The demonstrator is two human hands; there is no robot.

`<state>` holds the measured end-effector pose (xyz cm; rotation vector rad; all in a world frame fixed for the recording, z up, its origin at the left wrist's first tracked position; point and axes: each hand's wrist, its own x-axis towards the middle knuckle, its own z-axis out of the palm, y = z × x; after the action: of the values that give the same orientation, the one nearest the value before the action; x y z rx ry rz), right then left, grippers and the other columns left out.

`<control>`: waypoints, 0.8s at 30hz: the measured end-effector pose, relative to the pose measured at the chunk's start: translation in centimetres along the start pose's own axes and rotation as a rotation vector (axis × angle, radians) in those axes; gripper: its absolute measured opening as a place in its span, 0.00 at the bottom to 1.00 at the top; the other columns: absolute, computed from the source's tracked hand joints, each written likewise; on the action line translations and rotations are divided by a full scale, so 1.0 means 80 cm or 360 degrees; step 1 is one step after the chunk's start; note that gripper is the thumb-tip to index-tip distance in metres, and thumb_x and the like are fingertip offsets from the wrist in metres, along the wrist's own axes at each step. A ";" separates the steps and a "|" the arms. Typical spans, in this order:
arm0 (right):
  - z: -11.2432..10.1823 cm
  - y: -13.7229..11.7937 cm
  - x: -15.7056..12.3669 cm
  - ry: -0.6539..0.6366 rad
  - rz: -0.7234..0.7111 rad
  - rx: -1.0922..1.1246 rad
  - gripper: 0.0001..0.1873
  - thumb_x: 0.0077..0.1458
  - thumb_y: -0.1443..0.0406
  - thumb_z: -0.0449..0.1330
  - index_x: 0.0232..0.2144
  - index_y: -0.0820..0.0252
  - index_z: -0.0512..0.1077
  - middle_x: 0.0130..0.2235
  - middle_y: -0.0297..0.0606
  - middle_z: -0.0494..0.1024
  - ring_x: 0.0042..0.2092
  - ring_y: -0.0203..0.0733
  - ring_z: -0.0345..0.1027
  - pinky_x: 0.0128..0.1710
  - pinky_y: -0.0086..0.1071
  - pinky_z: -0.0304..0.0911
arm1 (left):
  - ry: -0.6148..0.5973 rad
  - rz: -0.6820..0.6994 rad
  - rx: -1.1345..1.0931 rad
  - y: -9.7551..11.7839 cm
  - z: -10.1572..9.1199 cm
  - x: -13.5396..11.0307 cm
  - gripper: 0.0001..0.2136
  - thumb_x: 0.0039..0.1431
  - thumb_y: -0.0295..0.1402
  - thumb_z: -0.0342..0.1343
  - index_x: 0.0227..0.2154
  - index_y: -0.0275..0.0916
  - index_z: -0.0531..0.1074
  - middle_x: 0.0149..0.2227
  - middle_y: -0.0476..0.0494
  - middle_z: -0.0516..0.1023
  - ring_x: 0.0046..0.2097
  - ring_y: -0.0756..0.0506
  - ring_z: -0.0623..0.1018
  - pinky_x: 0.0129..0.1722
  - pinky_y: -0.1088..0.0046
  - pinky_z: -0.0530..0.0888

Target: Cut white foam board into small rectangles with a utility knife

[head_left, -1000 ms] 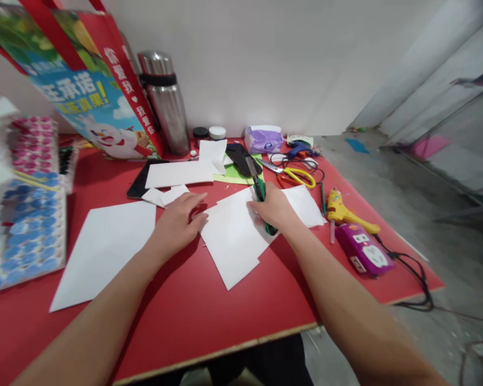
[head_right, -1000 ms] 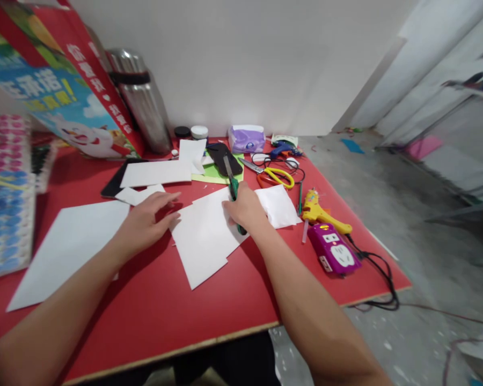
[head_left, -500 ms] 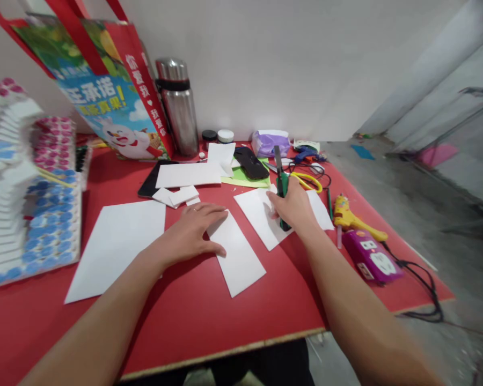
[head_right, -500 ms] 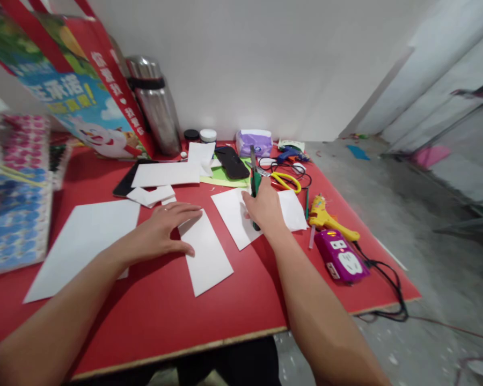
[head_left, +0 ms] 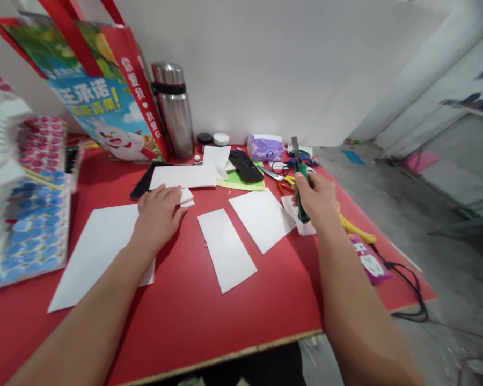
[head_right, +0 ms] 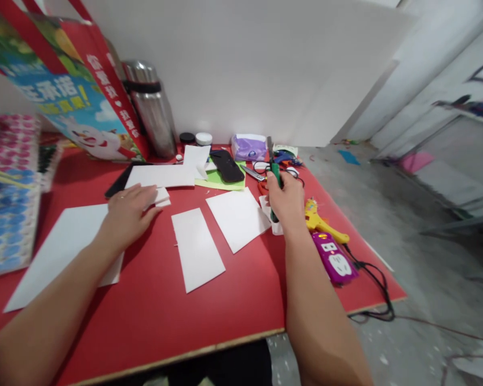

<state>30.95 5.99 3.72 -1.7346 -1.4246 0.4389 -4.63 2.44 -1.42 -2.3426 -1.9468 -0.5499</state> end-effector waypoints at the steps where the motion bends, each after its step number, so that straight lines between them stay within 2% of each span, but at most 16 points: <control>1: -0.002 0.001 0.002 0.0037 -0.0009 -0.0032 0.16 0.64 0.52 0.55 0.30 0.56 0.69 0.22 0.34 0.73 0.22 0.40 0.69 0.23 0.30 0.63 | 0.0009 0.0007 -0.0001 0.000 0.000 0.000 0.19 0.70 0.34 0.48 0.60 0.37 0.69 0.61 0.31 0.75 0.66 0.29 0.69 0.64 0.42 0.63; 4: -0.004 0.002 0.003 0.0049 0.0002 -0.0126 0.19 0.65 0.51 0.54 0.29 0.56 0.69 0.22 0.35 0.73 0.22 0.40 0.70 0.25 0.31 0.62 | 0.0037 0.0028 -0.0011 0.002 -0.002 0.000 0.16 0.70 0.32 0.47 0.56 0.41 0.72 0.59 0.35 0.77 0.63 0.31 0.73 0.63 0.45 0.65; 8: 0.006 0.001 -0.002 -0.0095 -0.0052 -0.0218 0.20 0.65 0.49 0.53 0.28 0.56 0.69 0.23 0.36 0.73 0.25 0.41 0.69 0.26 0.31 0.61 | 0.0108 0.0073 -0.0115 0.000 -0.001 0.003 0.15 0.69 0.34 0.48 0.53 0.40 0.75 0.55 0.34 0.80 0.58 0.32 0.76 0.60 0.47 0.68; 13: 0.018 -0.006 -0.011 -0.0232 -0.0205 -0.0384 0.19 0.65 0.52 0.53 0.27 0.56 0.68 0.26 0.38 0.75 0.29 0.42 0.68 0.29 0.33 0.57 | 0.0339 0.0103 -0.0374 0.004 -0.003 0.004 0.18 0.67 0.33 0.51 0.56 0.35 0.75 0.55 0.32 0.78 0.57 0.32 0.76 0.59 0.51 0.71; 16: 0.022 -0.016 -0.018 -0.0369 -0.0309 -0.0608 0.15 0.64 0.56 0.56 0.29 0.58 0.70 0.31 0.40 0.78 0.33 0.44 0.69 0.32 0.33 0.56 | 0.0427 0.0054 -0.0658 0.013 -0.003 0.003 0.19 0.66 0.35 0.55 0.57 0.36 0.75 0.55 0.34 0.77 0.56 0.35 0.76 0.58 0.54 0.72; 18: 0.024 -0.022 -0.023 -0.0476 -0.0332 -0.0775 0.12 0.62 0.57 0.58 0.34 0.60 0.74 0.35 0.43 0.80 0.36 0.45 0.70 0.34 0.34 0.57 | 0.0390 -0.0028 -0.0903 0.019 -0.002 0.002 0.21 0.64 0.37 0.58 0.58 0.39 0.74 0.55 0.36 0.77 0.54 0.37 0.77 0.55 0.57 0.75; 21: 0.030 -0.029 -0.031 -0.0637 -0.0291 -0.0965 0.14 0.62 0.56 0.62 0.41 0.63 0.76 0.40 0.47 0.80 0.39 0.49 0.72 0.36 0.36 0.59 | 0.0249 -0.0156 -0.1233 0.028 -0.002 0.001 0.24 0.60 0.39 0.62 0.59 0.42 0.74 0.55 0.40 0.76 0.52 0.40 0.78 0.52 0.61 0.77; 24: 0.041 -0.037 -0.045 -0.0560 -0.0407 -0.1069 0.20 0.62 0.56 0.64 0.48 0.67 0.76 0.45 0.53 0.79 0.46 0.55 0.72 0.43 0.40 0.63 | 0.0186 -0.0187 -0.1264 0.034 -0.004 0.001 0.24 0.58 0.39 0.63 0.58 0.41 0.75 0.53 0.41 0.76 0.52 0.41 0.77 0.53 0.61 0.75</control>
<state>25.64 3.94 3.24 -2.0054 -2.2006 0.1259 -2.11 1.88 -0.57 -2.4693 -2.0678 -1.6899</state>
